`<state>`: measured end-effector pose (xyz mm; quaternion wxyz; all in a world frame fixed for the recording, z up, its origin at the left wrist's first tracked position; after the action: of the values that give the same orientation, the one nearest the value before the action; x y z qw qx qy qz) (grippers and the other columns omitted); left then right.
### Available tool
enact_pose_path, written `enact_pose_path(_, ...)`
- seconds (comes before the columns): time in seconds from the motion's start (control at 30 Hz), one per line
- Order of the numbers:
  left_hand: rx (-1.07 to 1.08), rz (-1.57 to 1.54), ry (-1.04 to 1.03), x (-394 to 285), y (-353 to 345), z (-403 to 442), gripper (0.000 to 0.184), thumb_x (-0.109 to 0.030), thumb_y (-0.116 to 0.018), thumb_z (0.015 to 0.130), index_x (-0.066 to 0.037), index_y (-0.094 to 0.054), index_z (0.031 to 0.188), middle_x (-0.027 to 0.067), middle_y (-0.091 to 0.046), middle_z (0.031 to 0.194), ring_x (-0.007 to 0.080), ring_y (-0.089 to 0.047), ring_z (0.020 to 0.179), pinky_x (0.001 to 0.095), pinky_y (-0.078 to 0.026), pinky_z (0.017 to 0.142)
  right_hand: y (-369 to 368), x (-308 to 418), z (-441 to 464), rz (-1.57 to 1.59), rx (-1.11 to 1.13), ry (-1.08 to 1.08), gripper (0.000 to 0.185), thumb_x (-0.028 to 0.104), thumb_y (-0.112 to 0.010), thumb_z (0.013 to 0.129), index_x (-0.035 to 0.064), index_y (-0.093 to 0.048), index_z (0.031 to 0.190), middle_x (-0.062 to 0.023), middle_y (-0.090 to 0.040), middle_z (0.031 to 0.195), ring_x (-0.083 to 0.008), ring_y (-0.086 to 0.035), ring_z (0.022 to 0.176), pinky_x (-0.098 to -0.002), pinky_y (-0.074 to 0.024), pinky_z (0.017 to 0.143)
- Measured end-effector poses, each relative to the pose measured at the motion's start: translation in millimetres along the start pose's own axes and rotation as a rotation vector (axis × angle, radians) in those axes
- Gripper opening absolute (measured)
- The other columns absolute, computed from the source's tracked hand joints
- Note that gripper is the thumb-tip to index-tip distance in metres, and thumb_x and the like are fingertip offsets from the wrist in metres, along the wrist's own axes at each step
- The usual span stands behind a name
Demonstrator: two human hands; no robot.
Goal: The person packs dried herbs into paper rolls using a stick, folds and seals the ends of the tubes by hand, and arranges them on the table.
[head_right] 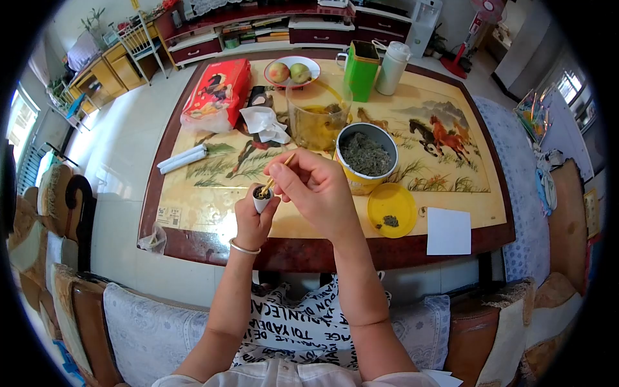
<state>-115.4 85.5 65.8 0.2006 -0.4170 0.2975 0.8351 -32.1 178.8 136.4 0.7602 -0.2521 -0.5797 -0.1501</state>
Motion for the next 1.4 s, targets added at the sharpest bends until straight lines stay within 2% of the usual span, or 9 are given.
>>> enact_pose_path(0.2, -0.035, -0.024, -0.017, 1, 3, -1, 0.019, -0.015, -0.071, 0.083, -0.005, -0.055, 0.085, 0.0125, -0.059, 0.065, 0.0298, -0.060, 0.056, 0.0338, -0.045, 0.051, -9, -6, 1, -0.048, 0.061, 0.013, 0.013, 0.009, -0.060, 0.091, -0.0034, -0.062, 0.091, 0.0004, -0.062, 0.080, -0.0020, -0.055, 0.069, -0.0177, -0.0463, 0.059)
enact_pose_path(0.47, -0.066, 0.003, -0.048, 1, 4, -3, 0.018, -0.014, -0.070, 0.084, -0.005, -0.054, 0.085, 0.0130, -0.059, 0.065, 0.0299, -0.061, 0.057, 0.0339, -0.046, 0.051, -10, -3, -1, -0.443, 0.018, 0.062, 0.012, 0.009, -0.062, 0.089, -0.0032, -0.063, 0.090, -0.0001, -0.062, 0.073, -0.0020, -0.054, 0.066, -0.0186, -0.0439, 0.058)
enact_pose_path(0.6, -0.089, -0.012, -0.014, 2, 7, 0, 0.018, -0.014, -0.070, 0.084, -0.005, -0.054, 0.086, 0.0129, -0.059, 0.066, 0.0300, -0.060, 0.057, 0.0336, -0.046, 0.052, -12, 7, -3, -0.306, 0.056, 0.144, 0.011, 0.007, -0.062, 0.089, -0.0024, -0.064, 0.092, -0.0013, -0.063, 0.075, -0.0037, -0.055, 0.067, -0.0194, -0.0442, 0.059)
enact_pose_path(0.7, -0.090, -0.009, 0.003, 5, 8, -1, 0.019, -0.014, -0.070, 0.084, -0.005, -0.054, 0.086, 0.0126, -0.058, 0.065, 0.0300, -0.059, 0.057, 0.0333, -0.045, 0.052, -5, 18, -7, -0.136, 0.003, 0.161, 0.009, 0.005, -0.063, 0.088, -0.0013, -0.066, 0.093, -0.0028, -0.065, 0.080, -0.0048, -0.056, 0.069, -0.0202, -0.0449, 0.060)
enact_pose_path(0.97, -0.126, -0.040, -0.022, 3, 12, -1, 0.017, -0.013, -0.070, 0.084, -0.005, -0.055, 0.087, 0.0120, -0.058, 0.066, 0.0292, -0.059, 0.057, 0.0331, -0.045, 0.053, -20, 34, -11, -0.485, 0.059, 0.369, 0.009, 0.003, -0.064, 0.084, 0.0008, -0.067, 0.092, -0.0066, -0.064, 0.083, -0.0115, -0.059, 0.067, -0.0237, -0.0460, 0.059)
enact_pose_path(1.17, -0.077, 0.022, -0.030, 4, 12, -4, 0.016, -0.012, -0.069, 0.083, -0.005, -0.056, 0.089, 0.0120, -0.059, 0.067, 0.0289, -0.060, 0.058, 0.0318, -0.046, 0.054, -32, 35, -13, -0.683, 0.168, 0.395, 0.008, 0.004, -0.065, 0.083, 0.0011, -0.067, 0.090, -0.0078, -0.063, 0.079, -0.0158, -0.059, 0.065, -0.0259, -0.0464, 0.059)
enact_pose_path(1.4, -0.106, 0.000, -0.026, -3, 18, 0, 0.017, -0.012, -0.070, 0.083, -0.005, -0.056, 0.089, 0.0122, -0.059, 0.066, 0.0301, -0.060, 0.057, 0.0325, -0.046, 0.053, -27, 50, -17, -0.564, 0.101, 0.458, 0.011, 0.002, -0.068, 0.081, 0.0008, -0.067, 0.092, -0.0083, -0.064, 0.080, -0.0161, -0.061, 0.066, -0.0256, -0.0471, 0.059)
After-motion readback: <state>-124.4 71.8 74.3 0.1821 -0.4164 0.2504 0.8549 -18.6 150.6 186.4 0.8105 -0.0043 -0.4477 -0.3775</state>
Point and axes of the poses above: each hand's wrist, its own z-axis towards the middle knuckle, its own y-axis out of the back of the hand, x = y × z, the point moved 10 cm from there along z, towards the middle knuckle
